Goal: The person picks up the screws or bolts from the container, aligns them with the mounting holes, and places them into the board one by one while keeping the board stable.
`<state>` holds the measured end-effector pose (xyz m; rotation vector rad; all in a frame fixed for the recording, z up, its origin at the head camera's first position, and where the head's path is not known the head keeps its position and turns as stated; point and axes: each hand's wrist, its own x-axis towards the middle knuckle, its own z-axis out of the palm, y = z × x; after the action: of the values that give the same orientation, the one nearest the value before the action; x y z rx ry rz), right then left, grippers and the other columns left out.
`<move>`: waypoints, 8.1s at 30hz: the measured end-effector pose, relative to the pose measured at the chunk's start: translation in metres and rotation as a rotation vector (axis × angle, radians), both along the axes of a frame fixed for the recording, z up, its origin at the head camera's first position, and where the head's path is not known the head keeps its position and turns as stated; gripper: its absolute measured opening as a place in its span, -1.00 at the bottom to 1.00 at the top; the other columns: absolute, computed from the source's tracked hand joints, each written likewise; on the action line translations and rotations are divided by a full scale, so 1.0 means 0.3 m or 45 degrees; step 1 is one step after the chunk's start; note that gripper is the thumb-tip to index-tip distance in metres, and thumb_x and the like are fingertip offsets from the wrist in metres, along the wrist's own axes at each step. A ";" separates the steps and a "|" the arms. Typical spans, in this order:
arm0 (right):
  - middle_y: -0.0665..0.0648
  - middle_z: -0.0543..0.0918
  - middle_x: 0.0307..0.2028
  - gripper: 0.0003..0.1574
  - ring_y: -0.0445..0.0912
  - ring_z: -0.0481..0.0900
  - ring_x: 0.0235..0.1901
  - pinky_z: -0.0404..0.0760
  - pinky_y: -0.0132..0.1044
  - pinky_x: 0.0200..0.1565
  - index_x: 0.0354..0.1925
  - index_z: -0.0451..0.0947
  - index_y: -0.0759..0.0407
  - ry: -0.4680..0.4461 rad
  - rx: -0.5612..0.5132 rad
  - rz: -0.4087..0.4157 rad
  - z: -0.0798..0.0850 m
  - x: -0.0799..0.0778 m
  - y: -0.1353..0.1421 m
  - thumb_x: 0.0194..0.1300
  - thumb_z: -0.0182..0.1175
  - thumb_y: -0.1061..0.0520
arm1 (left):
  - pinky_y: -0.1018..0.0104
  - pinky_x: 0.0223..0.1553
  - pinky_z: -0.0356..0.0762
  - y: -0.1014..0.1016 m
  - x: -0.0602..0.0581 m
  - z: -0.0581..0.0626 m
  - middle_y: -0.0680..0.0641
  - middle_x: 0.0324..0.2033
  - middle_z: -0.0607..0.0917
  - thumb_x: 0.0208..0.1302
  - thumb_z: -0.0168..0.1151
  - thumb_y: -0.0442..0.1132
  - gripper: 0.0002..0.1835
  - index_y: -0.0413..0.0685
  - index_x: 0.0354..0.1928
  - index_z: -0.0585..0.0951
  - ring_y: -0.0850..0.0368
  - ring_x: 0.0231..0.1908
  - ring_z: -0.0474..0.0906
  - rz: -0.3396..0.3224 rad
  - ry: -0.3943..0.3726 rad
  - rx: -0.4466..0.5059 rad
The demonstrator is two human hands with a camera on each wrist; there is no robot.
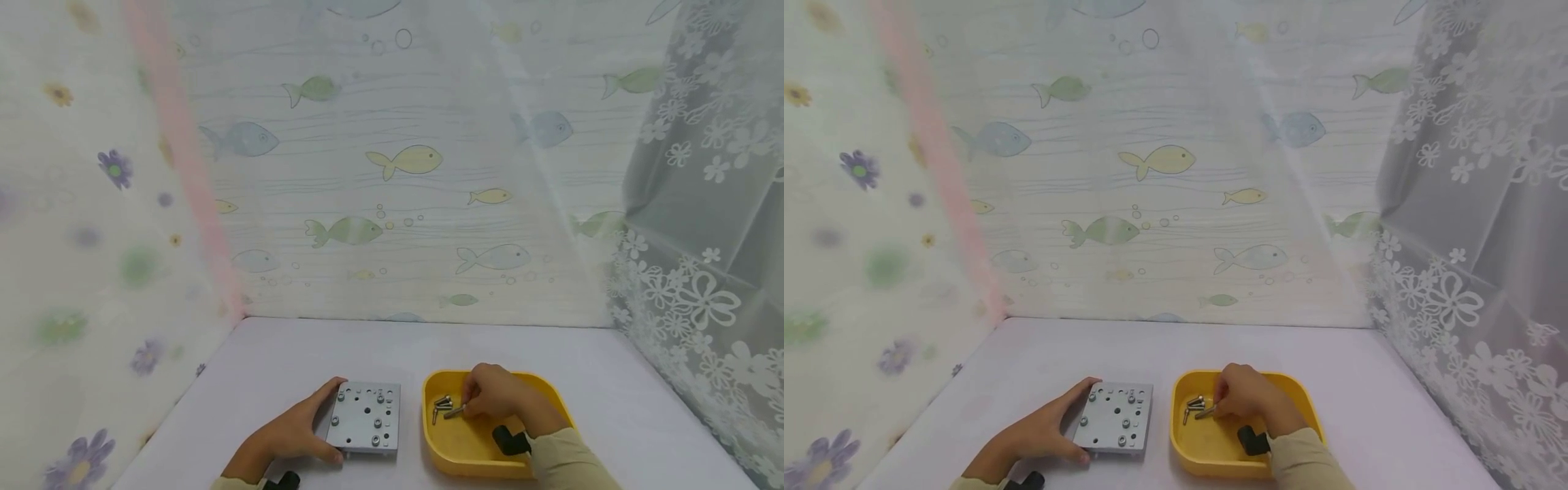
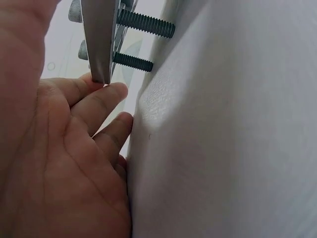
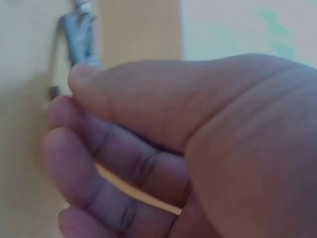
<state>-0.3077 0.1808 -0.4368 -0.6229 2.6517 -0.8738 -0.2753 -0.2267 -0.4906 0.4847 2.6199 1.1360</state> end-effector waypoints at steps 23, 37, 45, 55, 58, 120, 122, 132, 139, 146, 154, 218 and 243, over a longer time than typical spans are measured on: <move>0.15 0.80 -0.25 -0.81 0.01 0.67 -0.20 0.62 -0.36 -0.20 -0.13 0.69 0.22 -0.076 -0.347 0.052 0.071 0.027 0.048 0.45 0.29 0.11 | -0.43 0.53 -0.22 -0.002 -0.002 -0.007 -0.10 0.66 0.02 -0.30 0.75 0.13 0.47 0.23 0.66 -0.01 -0.29 0.64 -0.19 -0.022 -0.066 0.059; 0.10 0.77 -0.23 -0.84 -0.08 0.72 -0.22 0.68 -0.36 -0.15 -0.13 0.66 0.10 0.059 -0.371 0.125 0.102 0.066 -0.018 0.48 0.27 0.03 | -0.44 0.52 -0.20 -0.001 0.003 0.000 -0.09 0.65 0.03 -0.30 0.75 0.14 0.47 0.28 0.66 -0.01 -0.31 0.63 -0.18 0.003 -0.062 0.029; -0.01 0.74 -0.27 -0.84 -0.05 0.67 -0.24 0.66 -0.32 -0.21 -0.15 0.65 0.02 0.063 -0.338 0.102 0.113 0.101 -0.074 0.46 0.29 -0.02 | -0.45 0.51 -0.20 0.003 0.013 -0.010 -0.10 0.65 0.05 -0.31 0.75 0.11 0.45 0.29 0.64 0.02 -0.32 0.63 -0.16 0.023 -0.108 0.052; -0.08 0.72 -0.31 -0.91 -0.12 0.66 -0.28 0.68 -0.37 -0.21 -0.18 0.65 -0.01 0.119 -0.330 0.145 0.148 0.143 -0.118 0.47 0.28 0.02 | -0.44 0.52 -0.18 -0.003 0.019 -0.015 -0.09 0.65 0.05 -0.30 0.75 0.12 0.45 0.29 0.65 0.02 -0.31 0.63 -0.16 0.010 -0.094 0.056; -0.10 0.71 -0.34 -0.91 -0.14 0.65 -0.31 0.68 -0.37 -0.22 -0.19 0.65 -0.02 0.146 -0.333 0.162 0.147 0.145 -0.131 0.46 0.29 0.02 | -0.43 0.52 -0.18 -0.001 0.015 -0.010 -0.07 0.65 0.07 -0.31 0.75 0.15 0.46 0.27 0.65 0.01 -0.29 0.63 -0.14 0.002 -0.076 0.038; -0.23 0.63 -0.45 -0.91 -0.32 0.48 -0.46 0.54 -0.47 -0.37 -0.25 0.65 -0.14 0.165 -0.182 0.182 0.053 0.175 -0.340 0.35 0.40 -0.01 | -0.47 0.51 -0.19 -0.007 0.011 0.003 -0.11 0.65 0.02 -0.29 0.74 0.13 0.46 0.26 0.66 0.00 -0.32 0.63 -0.17 -0.031 -0.067 0.077; -0.24 0.63 -0.45 -0.91 -0.32 0.48 -0.45 0.53 -0.47 -0.36 -0.25 0.65 -0.15 0.174 -0.172 0.177 0.051 0.176 -0.343 0.35 0.41 -0.01 | -0.47 0.51 -0.19 -0.005 0.013 0.007 -0.11 0.65 0.02 -0.29 0.74 0.14 0.46 0.25 0.66 0.00 -0.32 0.63 -0.18 -0.031 -0.066 0.074; -0.24 0.60 -0.48 -0.93 -0.31 0.47 -0.45 0.51 -0.47 -0.38 -0.26 0.69 -0.20 0.212 -0.171 0.173 0.033 0.177 -0.361 0.33 0.42 -0.05 | -0.48 0.50 -0.20 -0.007 0.009 0.003 -0.11 0.65 0.02 -0.29 0.74 0.14 0.46 0.26 0.66 -0.01 -0.32 0.63 -0.18 -0.028 -0.074 0.074; -0.28 0.61 -0.45 -0.91 -0.31 0.48 -0.39 0.53 -0.47 -0.30 -0.28 0.70 -0.21 0.212 -0.135 0.177 0.013 0.170 -0.368 0.30 0.44 -0.08 | -0.46 0.51 -0.19 -0.006 0.005 -0.004 -0.11 0.66 0.02 -0.28 0.74 0.14 0.46 0.24 0.66 -0.01 -0.32 0.63 -0.17 -0.023 -0.070 0.068; -0.33 0.59 -0.43 -0.90 -0.32 0.49 -0.34 0.53 -0.47 -0.23 -0.29 0.68 -0.26 0.265 -0.073 0.196 0.010 0.168 -0.373 0.29 0.45 -0.09 | -0.46 0.51 -0.19 -0.005 0.006 -0.001 -0.11 0.66 0.01 -0.28 0.73 0.15 0.45 0.26 0.66 -0.01 -0.32 0.63 -0.18 -0.020 -0.073 0.067; -0.37 0.55 -0.43 -0.90 -0.34 0.42 -0.31 0.49 -0.48 -0.20 -0.32 0.68 -0.30 0.383 0.025 0.212 0.000 0.162 -0.377 0.28 0.46 -0.12 | -0.47 0.50 -0.18 -0.003 0.007 0.000 -0.11 0.66 0.01 -0.29 0.73 0.13 0.45 0.27 0.65 0.00 -0.32 0.63 -0.17 -0.009 -0.080 0.061; -0.30 0.57 -0.20 -0.90 -0.29 0.42 -0.11 0.58 -0.34 0.06 -0.28 0.74 -0.32 0.338 0.005 0.162 0.024 0.165 -0.373 0.24 0.48 -0.17 | -0.48 0.51 -0.15 -0.003 0.009 0.000 -0.07 0.65 0.04 -0.29 0.71 0.20 0.45 0.32 0.65 0.00 -0.30 0.63 -0.13 0.014 -0.079 0.024; -0.21 0.64 -0.22 -0.90 -0.10 0.55 -0.13 0.59 -0.30 -0.08 -0.17 0.74 -0.20 0.265 -0.165 0.161 0.077 0.071 -0.222 0.34 0.41 -0.07 | -0.47 0.50 -0.21 -0.011 -0.002 -0.029 -0.06 0.66 0.01 -0.34 0.72 0.20 0.47 0.32 0.65 0.00 -0.29 0.64 -0.21 0.005 -0.061 0.048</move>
<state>-0.2865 0.1141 -0.4138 -0.9502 2.7145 -0.9991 -0.2760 -0.2300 -0.4995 0.4541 2.5635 1.1857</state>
